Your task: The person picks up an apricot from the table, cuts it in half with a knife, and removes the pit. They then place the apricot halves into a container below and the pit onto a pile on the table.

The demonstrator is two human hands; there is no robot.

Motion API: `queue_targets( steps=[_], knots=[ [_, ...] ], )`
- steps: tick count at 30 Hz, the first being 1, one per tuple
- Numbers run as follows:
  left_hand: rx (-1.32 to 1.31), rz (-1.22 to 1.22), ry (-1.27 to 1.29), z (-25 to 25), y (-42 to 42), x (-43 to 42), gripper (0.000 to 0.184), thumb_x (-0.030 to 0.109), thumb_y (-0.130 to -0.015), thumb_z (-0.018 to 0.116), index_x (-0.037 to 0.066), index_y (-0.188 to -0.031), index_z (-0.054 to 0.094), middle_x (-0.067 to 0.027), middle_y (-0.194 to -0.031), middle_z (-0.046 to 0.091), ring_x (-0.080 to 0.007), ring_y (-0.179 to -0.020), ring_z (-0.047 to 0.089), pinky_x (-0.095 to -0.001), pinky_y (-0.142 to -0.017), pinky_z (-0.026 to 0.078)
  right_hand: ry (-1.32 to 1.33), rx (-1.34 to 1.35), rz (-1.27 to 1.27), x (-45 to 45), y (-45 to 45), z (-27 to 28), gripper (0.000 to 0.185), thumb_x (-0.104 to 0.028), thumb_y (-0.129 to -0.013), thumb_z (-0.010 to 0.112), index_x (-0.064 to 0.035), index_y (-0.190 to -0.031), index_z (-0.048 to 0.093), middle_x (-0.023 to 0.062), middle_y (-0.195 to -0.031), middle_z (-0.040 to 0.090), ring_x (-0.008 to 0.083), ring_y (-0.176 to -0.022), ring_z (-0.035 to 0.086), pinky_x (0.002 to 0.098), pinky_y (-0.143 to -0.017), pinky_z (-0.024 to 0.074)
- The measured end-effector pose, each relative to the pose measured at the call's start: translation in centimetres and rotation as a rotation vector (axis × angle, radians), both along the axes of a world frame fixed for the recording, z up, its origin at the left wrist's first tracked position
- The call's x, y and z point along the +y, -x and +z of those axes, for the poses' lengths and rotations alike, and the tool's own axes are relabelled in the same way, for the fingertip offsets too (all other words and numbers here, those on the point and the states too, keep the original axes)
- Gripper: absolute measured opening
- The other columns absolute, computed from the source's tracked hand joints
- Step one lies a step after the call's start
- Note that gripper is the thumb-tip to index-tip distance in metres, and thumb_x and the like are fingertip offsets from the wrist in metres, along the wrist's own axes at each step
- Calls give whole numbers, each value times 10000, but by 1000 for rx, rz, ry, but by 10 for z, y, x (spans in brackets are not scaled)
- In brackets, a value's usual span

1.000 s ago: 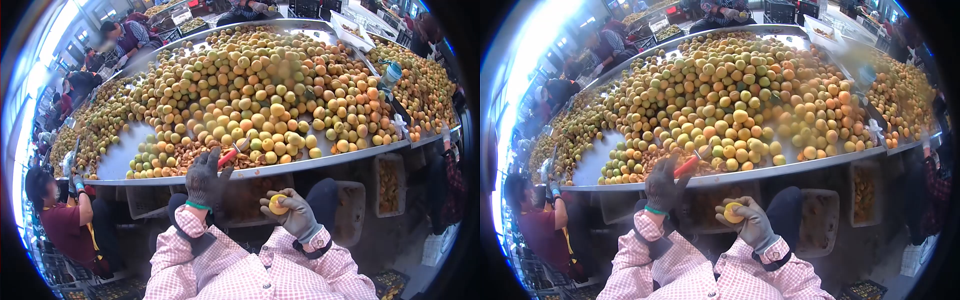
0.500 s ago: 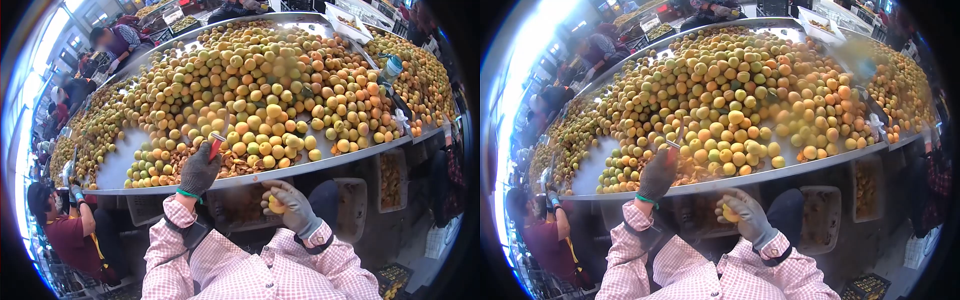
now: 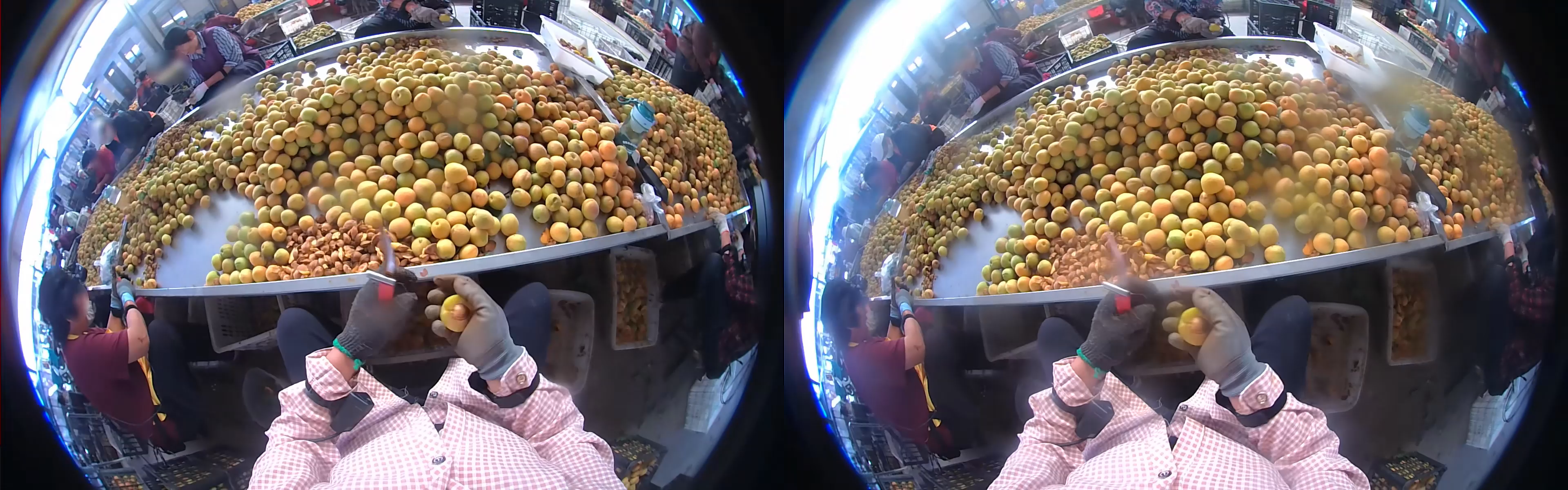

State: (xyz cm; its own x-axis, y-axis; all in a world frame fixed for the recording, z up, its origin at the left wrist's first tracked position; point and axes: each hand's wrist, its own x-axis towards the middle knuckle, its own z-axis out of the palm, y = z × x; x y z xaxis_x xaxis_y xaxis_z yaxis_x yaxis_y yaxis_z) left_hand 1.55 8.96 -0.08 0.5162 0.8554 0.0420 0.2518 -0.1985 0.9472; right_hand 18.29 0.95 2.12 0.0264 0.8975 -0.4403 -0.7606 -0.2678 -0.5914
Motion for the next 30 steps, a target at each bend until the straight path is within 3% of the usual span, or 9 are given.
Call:
queue_targets(
  steps=[1, 3, 7, 12, 16, 23, 26, 29, 30],
  knots=[
    [-3, -5, 2, 3, 1, -3, 425, 182, -838, 647, 25, -1191, 470, -87, -769, 596, -233, -668, 600, -340, -630, 500, 122, 202, -7, -4, -4, -3, 304, -273, -963, 470, -36, -1135, 555, 62, -982, 613, 171, -801, 613, 279, -633, 502],
    [-775, -112, 900, 30, -1, -8, 314, 109, -871, 594, 9, -1154, 502, -4, -692, 519, -105, -552, 510, -239, -487, 429, 181, 174, 70, -12, -4, -14, 334, -279, -957, 463, -43, -1183, 533, 83, -1039, 614, 210, -841, 630, 280, -619, 495],
    [-893, -247, 1002, 23, -12, -14, 285, 62, -877, 572, -5, -1146, 511, 27, -674, 479, -56, -514, 453, -191, -430, 360, 18, 114, 514, -35, 9, -35, 374, -327, -957, 461, -91, -1239, 529, 75, -1137, 606, 227, -945, 644, 319, -675, 534],
    [-897, -302, 1015, 12, -8, -20, 302, 89, -848, 607, -7, -1123, 528, -27, -690, 524, -121, -532, 485, -255, -473, 413, 68, 63, 570, -45, 8, -21, 389, -365, -957, 474, -85, -1221, 526, 82, -1082, 613, 215, -898, 637, 333, -683, 535],
    [-966, -251, 915, 10, -19, -27, 371, 104, -840, 617, -14, -1173, 503, -66, -752, 548, -172, -639, 555, -300, -561, 473, -6, 84, 294, -47, 9, -45, 259, -327, -922, 572, -80, -998, 553, 61, -936, 593, 169, -815, 628, 313, -638, 562],
    [-974, -270, 801, 18, -28, -19, 429, 81, -854, 575, 13, -1261, 457, -74, -804, 528, -209, -754, 552, -346, -681, 465, 0, -174, 292, -37, 2, -4, 215, -210, -894, 630, -49, -1020, 563, 37, -886, 617, 126, -760, 623, 269, -685, 531],
    [-966, -36, 694, 33, -47, -26, 383, 130, -894, 548, 56, -1261, 469, -28, -733, 464, -159, -625, 490, -295, -571, 436, -214, -645, 111, -39, 8, -8, 180, -138, -883, 637, -38, -1013, 565, 26, -885, 612, 105, -780, 606, 236, -717, 504],
    [-1178, -49, 819, 22, -36, -16, 326, 200, -937, 506, 78, -1238, 482, 16, -678, 392, -95, -506, 386, -255, -461, 362, -182, -512, 32, -40, 14, -2, 176, -85, -859, 657, -29, -1001, 569, 18, -899, 606, 90, -798, 585, 216, -740, 483],
    [-1068, 104, 798, 24, -35, -16, 303, 262, -971, 461, 88, -1217, 490, 39, -642, 332, -60, -439, 291, -234, -393, 281, -57, -208, -2, -40, 16, -6, 194, -81, -846, 676, -31, -1002, 573, 26, -908, 604, 106, -801, 590, 223, -744, 488]
  ],
)
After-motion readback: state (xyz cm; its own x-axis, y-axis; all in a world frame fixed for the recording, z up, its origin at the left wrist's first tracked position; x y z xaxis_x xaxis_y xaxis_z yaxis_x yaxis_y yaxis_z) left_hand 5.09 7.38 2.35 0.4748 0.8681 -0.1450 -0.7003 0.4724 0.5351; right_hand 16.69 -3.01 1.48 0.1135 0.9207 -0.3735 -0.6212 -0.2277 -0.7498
